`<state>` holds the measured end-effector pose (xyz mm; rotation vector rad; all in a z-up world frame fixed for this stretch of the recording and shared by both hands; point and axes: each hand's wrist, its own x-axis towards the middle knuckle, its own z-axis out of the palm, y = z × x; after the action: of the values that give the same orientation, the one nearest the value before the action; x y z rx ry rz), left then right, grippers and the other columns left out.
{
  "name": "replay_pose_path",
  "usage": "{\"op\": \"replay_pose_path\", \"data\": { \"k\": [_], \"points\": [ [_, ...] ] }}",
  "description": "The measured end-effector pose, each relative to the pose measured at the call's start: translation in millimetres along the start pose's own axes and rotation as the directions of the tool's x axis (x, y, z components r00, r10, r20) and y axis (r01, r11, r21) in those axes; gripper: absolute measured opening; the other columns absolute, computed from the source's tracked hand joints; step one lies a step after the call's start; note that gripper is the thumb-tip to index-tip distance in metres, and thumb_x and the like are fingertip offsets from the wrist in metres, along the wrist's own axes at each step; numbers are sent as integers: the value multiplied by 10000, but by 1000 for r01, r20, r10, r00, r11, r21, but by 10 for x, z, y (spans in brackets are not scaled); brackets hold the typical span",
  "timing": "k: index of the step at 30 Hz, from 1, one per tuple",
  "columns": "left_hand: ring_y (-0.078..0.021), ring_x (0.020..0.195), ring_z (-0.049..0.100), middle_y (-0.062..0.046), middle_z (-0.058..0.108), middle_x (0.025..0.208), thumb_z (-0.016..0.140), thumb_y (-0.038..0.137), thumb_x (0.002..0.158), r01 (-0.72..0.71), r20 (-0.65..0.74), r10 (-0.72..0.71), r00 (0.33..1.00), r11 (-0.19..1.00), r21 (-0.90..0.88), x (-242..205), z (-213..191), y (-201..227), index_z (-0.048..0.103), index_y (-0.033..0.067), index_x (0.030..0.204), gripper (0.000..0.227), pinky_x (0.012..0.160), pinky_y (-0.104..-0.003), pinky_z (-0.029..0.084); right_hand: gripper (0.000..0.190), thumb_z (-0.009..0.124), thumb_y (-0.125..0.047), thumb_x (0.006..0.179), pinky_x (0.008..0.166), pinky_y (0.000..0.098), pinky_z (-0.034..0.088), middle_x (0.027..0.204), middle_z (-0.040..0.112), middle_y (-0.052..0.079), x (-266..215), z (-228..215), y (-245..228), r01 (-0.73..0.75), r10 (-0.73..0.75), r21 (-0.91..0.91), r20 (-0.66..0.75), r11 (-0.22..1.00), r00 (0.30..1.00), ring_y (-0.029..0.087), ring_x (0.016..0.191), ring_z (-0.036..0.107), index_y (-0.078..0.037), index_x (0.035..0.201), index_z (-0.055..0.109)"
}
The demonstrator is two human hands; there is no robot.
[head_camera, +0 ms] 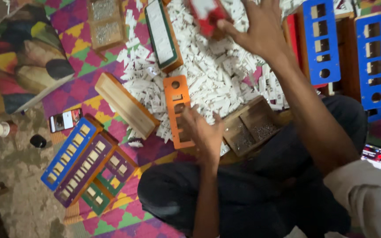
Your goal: The person sits on a patterned mat and assembles electrical switchboards by inserting white plastic switches into slots on orange and red boards. They handle the boards and switches by hand, placing components into place and occasionally adjusting them.
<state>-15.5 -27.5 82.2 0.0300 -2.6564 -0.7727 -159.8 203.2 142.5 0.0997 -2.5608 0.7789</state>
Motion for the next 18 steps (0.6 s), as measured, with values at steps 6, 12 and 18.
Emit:
{"op": "replay_pose_path", "data": {
  "k": [6, 12, 18],
  "points": [
    [-414, 1078, 613, -259, 550, 1214, 823, 381, 790, 269, 234, -425, 875, 826, 496, 134, -45, -342, 261, -35, 1552, 1034, 857, -549, 531, 448, 570, -505, 1095, 1150, 489, 465, 941, 740, 124, -1051, -226, 186, -262, 187, 155, 380, 953, 906, 280, 1130, 687, -105, 1069, 770],
    [-367, 1023, 639, -199, 640, 1110, 940, 458, 664, 365, 234, -412, 881, 905, 218, 209, -78, -452, 620, 38, 1247, 786, 854, -454, 539, 249, 689, -257, 982, 927, 394, 539, 1151, 712, 132, -1771, -167, 35, -167, 83, 292, 277, 942, 957, 287, 1065, 689, -78, 1149, 736],
    [-295, 898, 658, -179, 702, 1063, 851, 316, 618, 696, 694, -218, 686, 475, -539, 212, -143, -285, 687, 122, 1329, 756, 776, -415, 543, 423, 716, -268, 984, 1048, 417, 502, 1357, 603, 142, -1785, -37, -180, -214, 133, 397, 223, 892, 966, 313, 1248, 613, -106, 1360, 606]
  ]
}}
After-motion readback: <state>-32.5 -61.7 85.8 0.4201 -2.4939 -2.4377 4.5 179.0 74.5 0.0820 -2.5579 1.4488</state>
